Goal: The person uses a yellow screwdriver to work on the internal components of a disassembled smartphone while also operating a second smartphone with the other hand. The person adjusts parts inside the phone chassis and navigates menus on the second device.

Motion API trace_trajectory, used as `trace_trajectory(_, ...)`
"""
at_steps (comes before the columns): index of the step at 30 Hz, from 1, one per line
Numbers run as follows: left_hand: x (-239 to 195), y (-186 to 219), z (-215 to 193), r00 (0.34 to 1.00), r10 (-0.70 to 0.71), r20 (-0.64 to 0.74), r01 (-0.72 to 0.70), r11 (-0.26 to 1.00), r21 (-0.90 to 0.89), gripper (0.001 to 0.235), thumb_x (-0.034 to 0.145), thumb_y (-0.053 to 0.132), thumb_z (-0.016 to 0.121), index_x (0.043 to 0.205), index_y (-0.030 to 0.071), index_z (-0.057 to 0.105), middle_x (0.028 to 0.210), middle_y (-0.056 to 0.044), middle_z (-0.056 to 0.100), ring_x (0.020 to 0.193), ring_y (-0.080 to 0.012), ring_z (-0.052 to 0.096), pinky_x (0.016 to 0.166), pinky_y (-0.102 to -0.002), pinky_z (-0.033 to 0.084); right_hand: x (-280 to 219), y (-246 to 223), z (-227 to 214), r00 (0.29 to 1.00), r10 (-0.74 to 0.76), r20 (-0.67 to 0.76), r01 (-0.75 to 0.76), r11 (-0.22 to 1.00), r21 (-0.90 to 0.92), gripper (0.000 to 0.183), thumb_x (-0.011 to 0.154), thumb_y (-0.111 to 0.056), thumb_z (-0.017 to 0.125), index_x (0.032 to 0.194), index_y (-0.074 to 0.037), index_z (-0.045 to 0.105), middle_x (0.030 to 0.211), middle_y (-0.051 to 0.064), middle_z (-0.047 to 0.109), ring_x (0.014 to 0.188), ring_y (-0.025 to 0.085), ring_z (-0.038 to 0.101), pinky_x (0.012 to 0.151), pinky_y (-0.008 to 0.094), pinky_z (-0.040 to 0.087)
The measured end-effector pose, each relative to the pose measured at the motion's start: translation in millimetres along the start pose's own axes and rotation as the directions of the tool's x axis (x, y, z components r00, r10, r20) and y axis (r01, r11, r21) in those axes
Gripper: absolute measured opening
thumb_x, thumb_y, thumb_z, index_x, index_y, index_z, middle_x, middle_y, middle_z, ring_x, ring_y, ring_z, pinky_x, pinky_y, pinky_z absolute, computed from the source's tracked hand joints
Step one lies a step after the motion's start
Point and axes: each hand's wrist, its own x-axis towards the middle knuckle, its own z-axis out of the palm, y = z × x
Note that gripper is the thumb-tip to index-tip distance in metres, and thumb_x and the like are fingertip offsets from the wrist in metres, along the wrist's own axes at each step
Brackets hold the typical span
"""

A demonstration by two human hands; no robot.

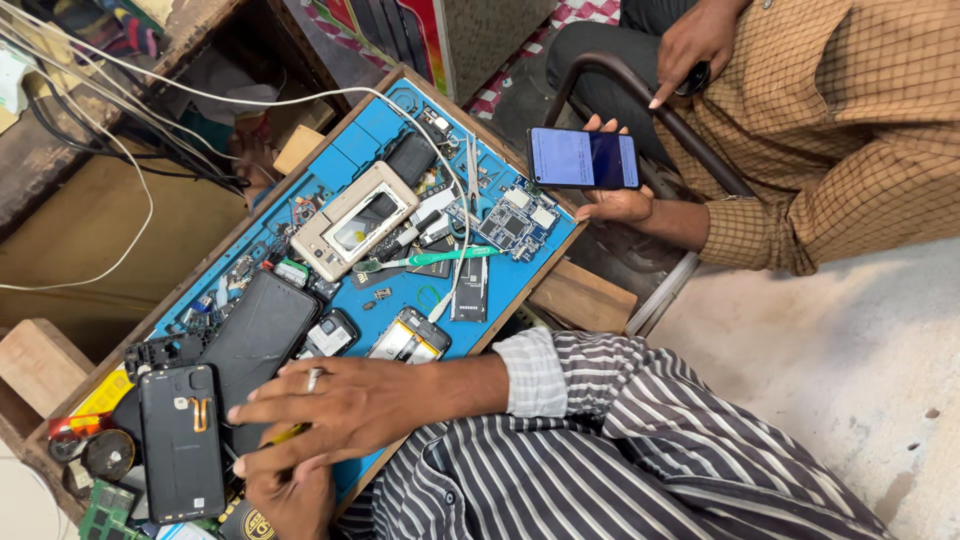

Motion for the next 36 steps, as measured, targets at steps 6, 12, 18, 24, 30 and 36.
trace_trajectory(6,10.6,13.5,15.0,0.999,-0.003,-0.042,0.003,1.000,0.013,0.017,0.084,-0.004,0.081,0.099,-0.004,0.073,0.111,-0.014,0.072,0.113,-0.0254,0.070,0.109,-0.039,0.055,-92.5,31.8,-171.3,0.964,0.071,-0.257,-0.193,0.851,-0.489,0.031,0.095,-0.013,0.072,0.120,0.003,0.063,0.118,0.018,0.070,0.109,0.033,0.071,0.093,0.045,0.059)
trace_trajectory(12,10.1,18.0,14.8,0.999,0.030,-0.025,-0.027,0.991,0.129,0.017,0.080,-0.005,0.082,0.095,-0.004,0.073,0.106,-0.013,0.073,0.111,-0.0273,0.071,0.105,-0.040,0.056,-196.0,77.7,-321.8,0.674,0.490,-0.552,-0.705,0.650,-0.284,0.027,0.101,-0.020,0.066,0.125,-0.009,0.073,0.139,0.016,0.062,0.111,0.025,0.063,0.096,0.035,0.051)
trace_trajectory(18,8.3,14.9,17.2,0.997,0.039,-0.063,-0.032,0.994,0.104,0.015,0.084,-0.005,0.081,0.096,-0.003,0.072,0.110,-0.012,0.072,0.112,-0.0248,0.071,0.106,-0.038,0.056,-228.0,87.7,-301.2,0.738,0.608,-0.295,-0.675,0.655,-0.340,0.093,0.073,-0.059,0.082,0.151,-0.015,0.057,0.169,0.027,0.020,0.148,0.049,0.039,0.118,0.061,0.039)
trace_trajectory(24,6.2,6.6,14.6,0.998,0.015,-0.069,-0.007,0.994,0.108,0.015,0.084,-0.007,0.080,0.097,-0.003,0.074,0.111,-0.013,0.071,0.111,-0.0235,0.070,0.104,-0.037,0.055,-222.1,88.3,-295.5,0.725,0.637,-0.262,-0.671,0.569,-0.475,0.101,0.065,-0.066,0.087,0.151,-0.021,0.058,0.169,0.028,0.014,0.152,0.053,0.027,0.119,0.068,0.031)
trace_trajectory(30,5.6,7.7,15.6,0.997,0.003,-0.079,0.005,0.994,0.108,0.015,0.084,-0.006,0.080,0.097,-0.002,0.074,0.112,-0.013,0.071,0.111,-0.0235,0.070,0.103,-0.037,0.055,-221.1,87.7,-290.2,0.721,0.635,-0.276,-0.675,0.553,-0.489,0.095,0.068,-0.060,0.090,0.150,-0.020,0.060,0.169,0.028,0.016,0.155,0.054,0.023,0.122,0.068,0.026)
trace_trajectory(36,6.0,10.4,16.4,0.996,-0.002,-0.085,0.012,0.992,0.124,0.013,0.084,-0.005,0.080,0.094,-0.002,0.073,0.110,-0.013,0.072,0.111,-0.0230,0.070,0.102,-0.037,0.056,-223.5,89.4,-290.6,0.758,0.572,-0.314,-0.652,0.657,-0.378,0.072,0.071,-0.057,0.090,0.128,-0.022,0.065,0.170,0.021,0.024,0.159,0.045,0.029,0.127,0.063,0.032)
